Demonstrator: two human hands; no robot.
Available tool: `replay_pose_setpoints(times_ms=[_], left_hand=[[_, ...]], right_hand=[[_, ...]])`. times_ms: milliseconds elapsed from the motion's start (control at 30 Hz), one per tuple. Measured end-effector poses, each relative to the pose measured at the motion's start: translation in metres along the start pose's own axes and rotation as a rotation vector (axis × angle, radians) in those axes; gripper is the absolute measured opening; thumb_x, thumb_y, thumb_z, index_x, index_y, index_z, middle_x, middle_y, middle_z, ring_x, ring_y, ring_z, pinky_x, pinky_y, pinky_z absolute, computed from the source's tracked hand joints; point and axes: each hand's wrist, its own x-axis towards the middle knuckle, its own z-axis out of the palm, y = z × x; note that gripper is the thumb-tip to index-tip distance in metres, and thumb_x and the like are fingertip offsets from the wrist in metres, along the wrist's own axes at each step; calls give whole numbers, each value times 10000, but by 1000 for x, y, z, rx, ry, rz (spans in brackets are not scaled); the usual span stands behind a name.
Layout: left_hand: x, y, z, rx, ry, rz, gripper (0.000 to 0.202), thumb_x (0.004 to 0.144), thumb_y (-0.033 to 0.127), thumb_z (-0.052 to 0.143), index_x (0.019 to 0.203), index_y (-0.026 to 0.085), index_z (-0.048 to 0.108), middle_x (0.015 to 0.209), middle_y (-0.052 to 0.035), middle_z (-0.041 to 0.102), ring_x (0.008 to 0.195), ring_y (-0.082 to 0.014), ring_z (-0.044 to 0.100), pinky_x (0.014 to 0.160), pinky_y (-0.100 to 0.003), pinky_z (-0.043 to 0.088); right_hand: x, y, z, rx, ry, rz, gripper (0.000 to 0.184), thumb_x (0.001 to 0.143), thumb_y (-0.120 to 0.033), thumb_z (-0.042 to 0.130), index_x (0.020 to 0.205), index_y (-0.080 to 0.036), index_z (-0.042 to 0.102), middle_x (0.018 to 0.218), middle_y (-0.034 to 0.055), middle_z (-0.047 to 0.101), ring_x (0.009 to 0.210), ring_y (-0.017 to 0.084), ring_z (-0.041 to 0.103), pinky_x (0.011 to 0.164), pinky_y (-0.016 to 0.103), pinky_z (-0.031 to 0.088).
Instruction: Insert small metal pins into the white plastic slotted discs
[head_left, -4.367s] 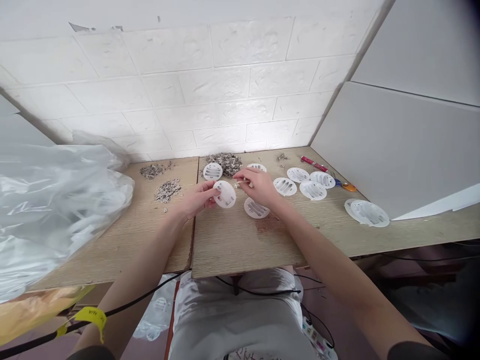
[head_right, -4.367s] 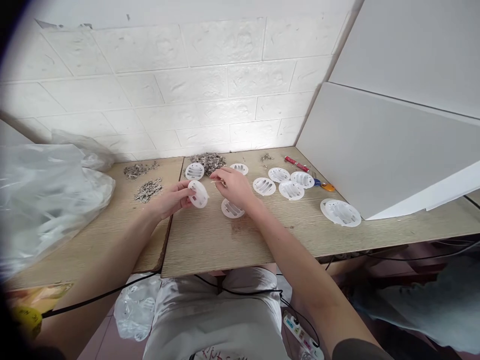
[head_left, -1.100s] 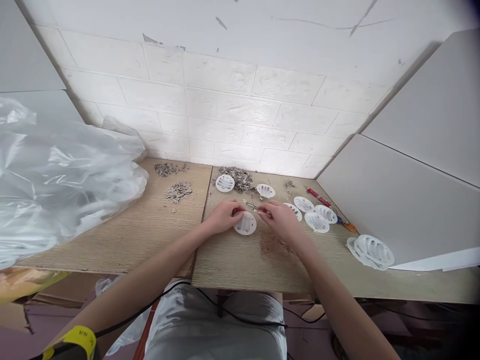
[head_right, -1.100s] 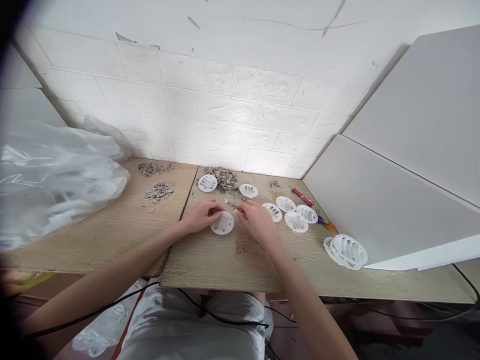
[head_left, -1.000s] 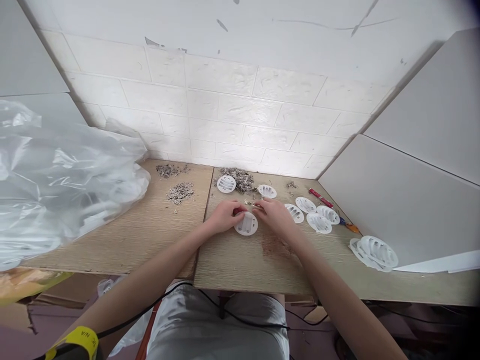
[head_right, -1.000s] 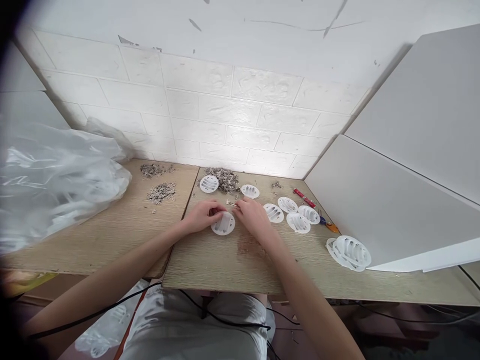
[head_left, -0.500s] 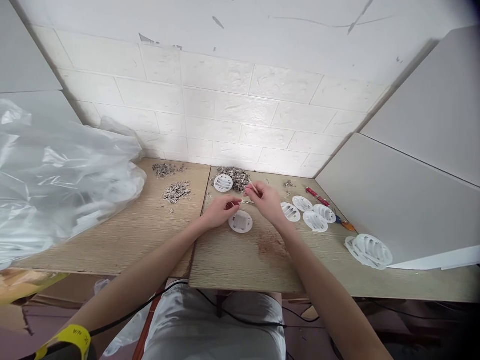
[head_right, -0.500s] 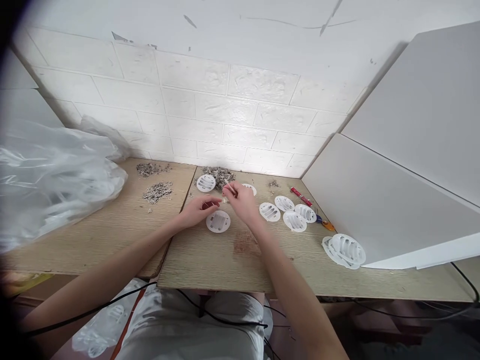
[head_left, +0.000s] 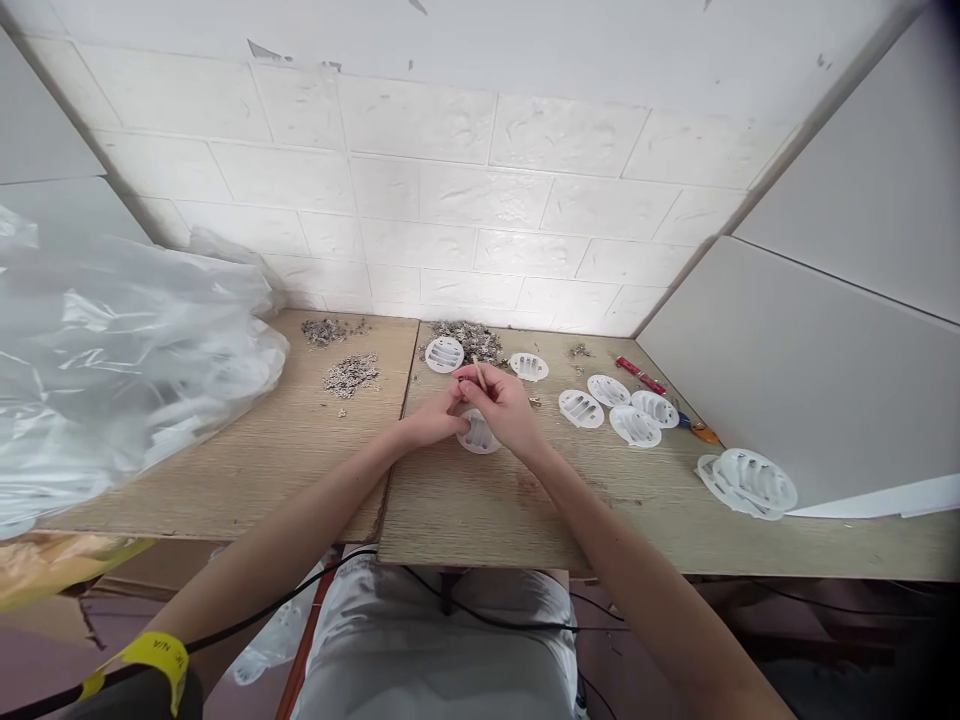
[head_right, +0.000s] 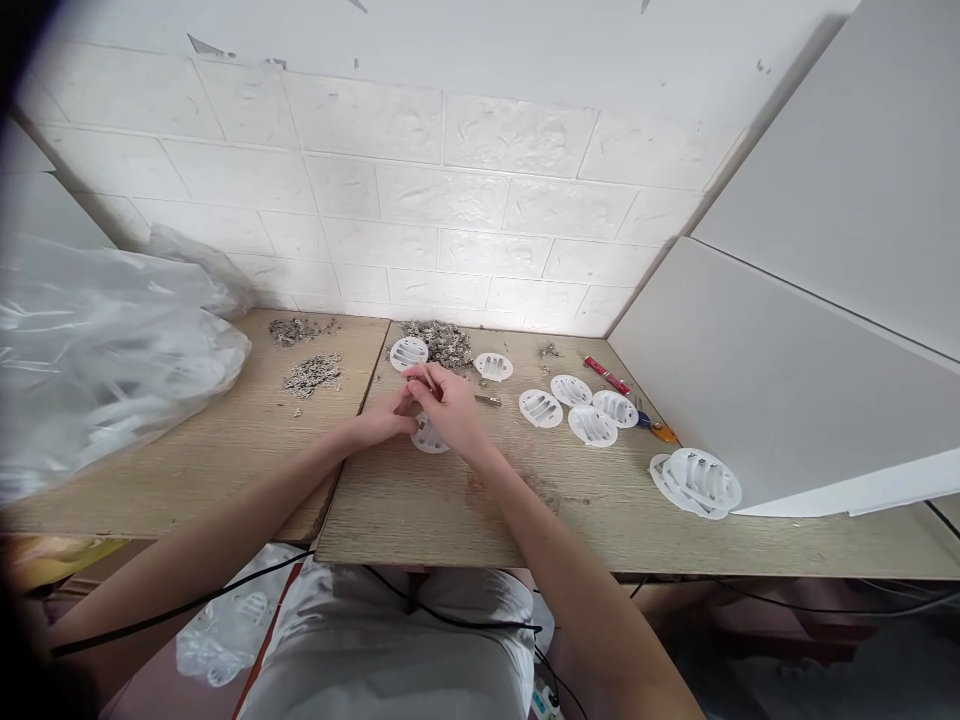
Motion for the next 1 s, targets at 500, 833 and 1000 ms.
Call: replay_pose_setpoints(times_ms=[500, 833, 1000], left_hand=[[0, -12, -5, 328, -25, 24, 635, 576, 115, 554, 1209, 158, 515, 1282, -139, 560, 1316, -297, 454, 1066, -442, 427], [-3, -7, -9, 338, -23, 71, 840, 660, 92, 566, 1457, 211, 327, 1524, -110, 372, 1377, -263, 394, 1108, -415, 378], [-5, -9, -10, 612, 57, 65, 581, 763, 200, 583, 1341, 182, 526, 1430, -127, 468, 1363, -276, 381, 1150, -453, 293]], right_hand=[[-4, -12, 0, -292, 50, -32, 211, 882, -237, 486, 931, -191, 686, 907, 44, 705, 796, 172, 608, 735, 302, 467], [0, 4, -22, 67, 75, 62, 226, 836, -354, 596, 967, -191, 682, 877, 35, 692, 854, 175, 626, 800, 326, 494], [2, 16, -31, 10, 184, 141, 271, 800, -397, 625, 967, -196, 699, 923, 30, 676, 819, 158, 573, 768, 318, 472]])
